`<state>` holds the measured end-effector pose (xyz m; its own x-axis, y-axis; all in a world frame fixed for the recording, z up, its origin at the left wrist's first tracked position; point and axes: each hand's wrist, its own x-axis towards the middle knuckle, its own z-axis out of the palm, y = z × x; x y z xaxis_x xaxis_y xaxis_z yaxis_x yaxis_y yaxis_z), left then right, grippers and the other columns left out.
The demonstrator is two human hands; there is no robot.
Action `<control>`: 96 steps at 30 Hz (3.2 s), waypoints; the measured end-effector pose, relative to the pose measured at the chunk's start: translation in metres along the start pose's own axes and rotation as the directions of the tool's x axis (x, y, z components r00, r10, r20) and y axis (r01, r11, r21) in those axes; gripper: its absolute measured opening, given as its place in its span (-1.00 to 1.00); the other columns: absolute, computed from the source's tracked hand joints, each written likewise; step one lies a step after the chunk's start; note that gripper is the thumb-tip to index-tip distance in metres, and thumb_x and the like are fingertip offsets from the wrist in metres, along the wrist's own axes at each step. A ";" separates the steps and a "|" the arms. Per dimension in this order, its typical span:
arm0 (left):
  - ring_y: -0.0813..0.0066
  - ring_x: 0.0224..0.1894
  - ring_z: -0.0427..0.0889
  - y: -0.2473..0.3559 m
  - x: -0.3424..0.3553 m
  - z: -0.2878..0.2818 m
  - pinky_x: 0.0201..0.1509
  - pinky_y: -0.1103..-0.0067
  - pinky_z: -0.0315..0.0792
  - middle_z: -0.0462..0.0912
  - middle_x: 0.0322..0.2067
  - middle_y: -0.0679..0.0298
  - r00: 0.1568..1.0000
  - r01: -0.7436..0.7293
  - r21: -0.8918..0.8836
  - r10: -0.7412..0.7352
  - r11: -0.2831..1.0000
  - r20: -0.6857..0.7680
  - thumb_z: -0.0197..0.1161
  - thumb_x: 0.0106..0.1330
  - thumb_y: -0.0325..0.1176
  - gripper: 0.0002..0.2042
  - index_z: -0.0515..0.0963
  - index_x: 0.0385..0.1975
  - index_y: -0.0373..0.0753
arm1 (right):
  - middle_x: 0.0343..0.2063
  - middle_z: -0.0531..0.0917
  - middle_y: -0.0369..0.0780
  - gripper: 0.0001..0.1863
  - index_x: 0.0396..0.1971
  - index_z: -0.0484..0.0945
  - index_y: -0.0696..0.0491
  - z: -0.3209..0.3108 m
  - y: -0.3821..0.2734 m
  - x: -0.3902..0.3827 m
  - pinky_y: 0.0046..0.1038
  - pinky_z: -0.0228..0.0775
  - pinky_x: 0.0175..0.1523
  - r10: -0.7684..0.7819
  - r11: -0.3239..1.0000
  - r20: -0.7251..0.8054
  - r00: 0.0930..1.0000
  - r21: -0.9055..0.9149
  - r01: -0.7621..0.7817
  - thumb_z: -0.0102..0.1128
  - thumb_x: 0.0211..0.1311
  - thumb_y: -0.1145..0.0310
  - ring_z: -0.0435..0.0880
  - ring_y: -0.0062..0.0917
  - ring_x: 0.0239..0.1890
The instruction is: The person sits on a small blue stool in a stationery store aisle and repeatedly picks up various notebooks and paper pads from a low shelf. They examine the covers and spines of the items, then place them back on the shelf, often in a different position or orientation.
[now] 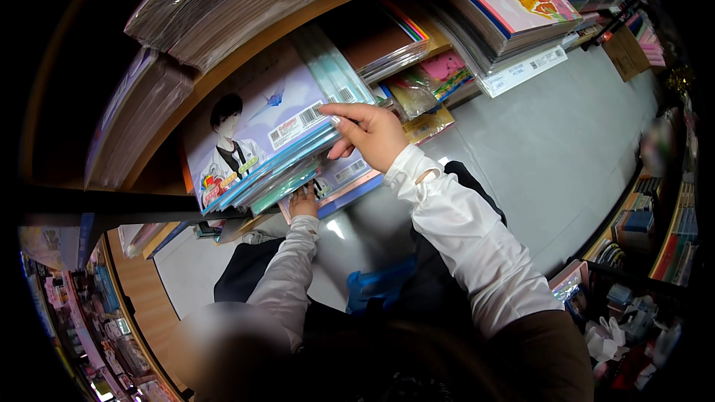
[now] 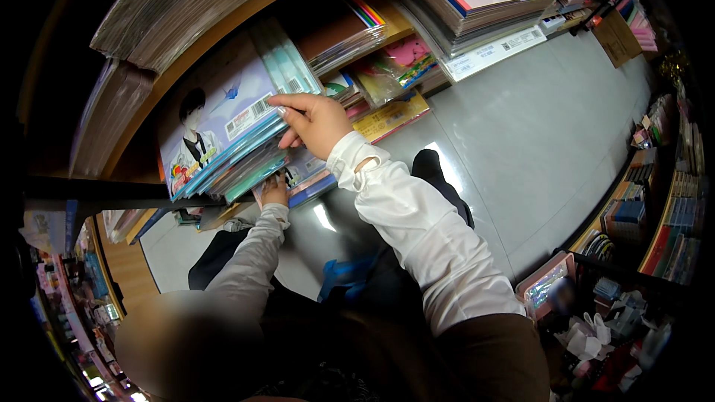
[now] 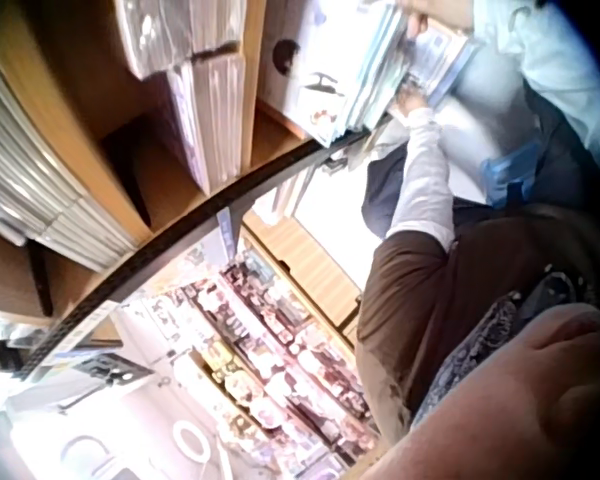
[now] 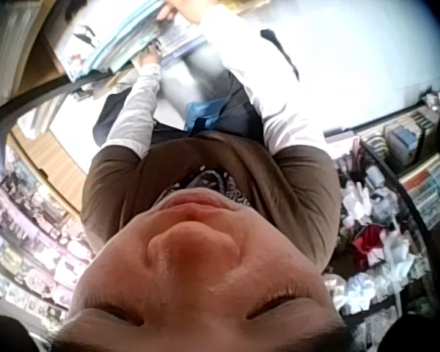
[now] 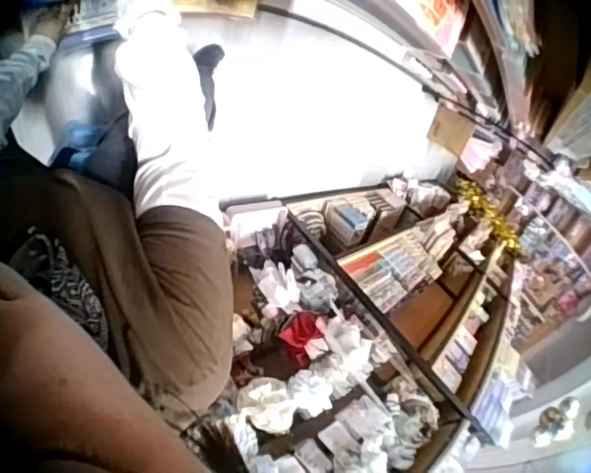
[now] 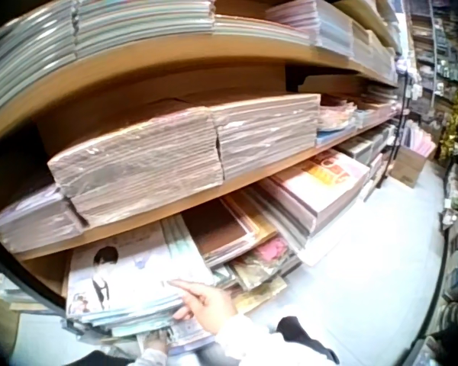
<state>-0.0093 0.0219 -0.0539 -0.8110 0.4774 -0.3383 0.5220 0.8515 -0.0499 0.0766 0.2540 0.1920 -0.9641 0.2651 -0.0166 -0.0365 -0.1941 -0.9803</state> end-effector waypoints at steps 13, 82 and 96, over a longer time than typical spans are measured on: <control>0.27 -0.24 0.49 0.003 -0.071 -0.002 -0.27 0.41 0.41 0.42 -0.18 0.16 0.965 -0.254 0.048 0.249 0.966 0.085 -0.13 0.08 -0.44 -0.64 0.26 -0.06 -0.10 | -0.45 0.54 -0.20 -0.73 -0.15 0.39 0.17 -0.005 0.000 -0.007 -0.62 0.38 -0.26 -0.070 0.994 0.220 0.973 0.101 0.049 -0.12 0.14 0.45 0.53 -0.61 -0.39; 0.18 -0.44 0.50 0.024 -0.244 -0.348 -0.41 0.50 0.37 0.51 -0.48 0.10 0.586 -0.454 -0.017 0.284 0.891 -0.759 0.03 -0.09 -0.66 -0.76 0.46 -0.37 -0.29 | -0.23 0.46 -0.18 -0.65 -0.09 0.32 0.19 -0.020 -0.022 -0.031 -0.62 0.33 -0.17 -0.241 0.788 -0.008 0.970 0.582 0.201 -0.10 0.09 0.44 0.47 -0.60 -0.25; 0.18 -0.15 0.43 -0.003 -0.148 -0.268 -0.11 0.47 0.33 0.45 -0.20 0.08 0.652 -0.318 -0.042 0.186 0.947 -0.735 0.05 -0.02 -0.56 -0.70 0.41 -0.21 -0.24 | 0.00 0.29 -0.18 -0.53 -0.03 0.27 0.11 -0.001 -0.008 -0.032 -0.51 0.16 0.05 -0.438 0.889 -0.113 0.892 0.089 0.449 0.07 -0.03 0.45 0.29 -0.48 0.02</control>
<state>0.0381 0.0065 0.2479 -0.6261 0.6292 0.4605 0.7410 0.6641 0.1000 0.1082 0.2481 0.2004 -0.8137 0.4286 0.3927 -0.4885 -0.1379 -0.8616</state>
